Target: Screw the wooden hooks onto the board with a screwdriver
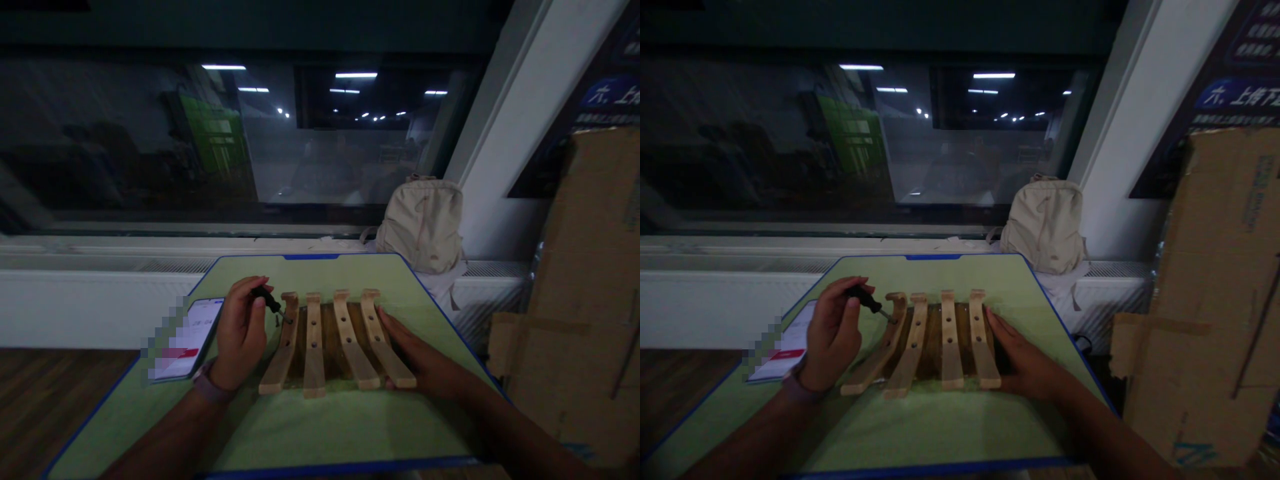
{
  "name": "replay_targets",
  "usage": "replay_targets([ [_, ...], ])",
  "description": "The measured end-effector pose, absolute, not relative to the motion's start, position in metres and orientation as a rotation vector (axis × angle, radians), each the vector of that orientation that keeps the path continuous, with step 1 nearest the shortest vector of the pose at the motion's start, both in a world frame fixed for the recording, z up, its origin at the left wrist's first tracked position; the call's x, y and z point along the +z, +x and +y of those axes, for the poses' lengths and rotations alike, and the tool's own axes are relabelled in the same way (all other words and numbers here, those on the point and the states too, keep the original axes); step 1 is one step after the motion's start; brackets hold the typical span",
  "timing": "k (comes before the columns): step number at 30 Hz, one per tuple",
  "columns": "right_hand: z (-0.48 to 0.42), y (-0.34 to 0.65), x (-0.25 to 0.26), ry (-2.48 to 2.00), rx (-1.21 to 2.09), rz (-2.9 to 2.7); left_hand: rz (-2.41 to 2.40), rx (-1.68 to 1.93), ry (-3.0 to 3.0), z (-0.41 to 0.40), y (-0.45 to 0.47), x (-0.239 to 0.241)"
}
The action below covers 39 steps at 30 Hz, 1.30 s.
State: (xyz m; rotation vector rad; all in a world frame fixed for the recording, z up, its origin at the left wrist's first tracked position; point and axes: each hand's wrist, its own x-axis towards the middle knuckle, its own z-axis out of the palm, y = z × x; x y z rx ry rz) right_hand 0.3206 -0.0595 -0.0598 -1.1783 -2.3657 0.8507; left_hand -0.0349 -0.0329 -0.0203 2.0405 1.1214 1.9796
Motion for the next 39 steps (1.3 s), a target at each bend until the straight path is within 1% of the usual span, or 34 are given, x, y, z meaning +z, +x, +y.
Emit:
replay_targets([
  [3,-0.060,0.320,-0.059,-1.199,0.847,-2.367,1.214,2.017,2.166,-0.033,-0.038,-0.019],
  [5,-0.060,0.320,-0.059,-1.186,0.852,-2.363,1.252,2.002,2.145,-0.033,-0.039,-0.021],
  [11,-0.060,0.321,-0.061,-1.184,0.853,-2.359,1.074,1.931,1.969,-0.032,-0.036,-0.028],
  [17,-0.058,0.321,-0.061,-1.158,0.851,-2.362,1.172,1.926,2.142,-0.030,-0.040,-0.024],
  [21,-0.059,0.320,-0.059,-1.163,0.844,-2.359,1.152,1.865,2.085,-0.033,-0.036,-0.025],
  [27,-0.061,0.320,-0.058,-1.188,0.844,-2.370,1.070,1.892,2.014,-0.036,-0.033,-0.022],
  [31,-0.060,0.320,-0.058,-1.171,0.851,-2.365,1.273,1.985,2.175,-0.036,-0.037,-0.014],
  [33,-0.060,0.320,-0.058,-1.160,0.843,-2.370,1.341,1.962,2.174,-0.035,-0.037,-0.014],
  [39,-0.059,0.320,-0.060,-1.175,0.838,-2.375,1.067,1.955,1.922,-0.035,-0.031,-0.022],
])
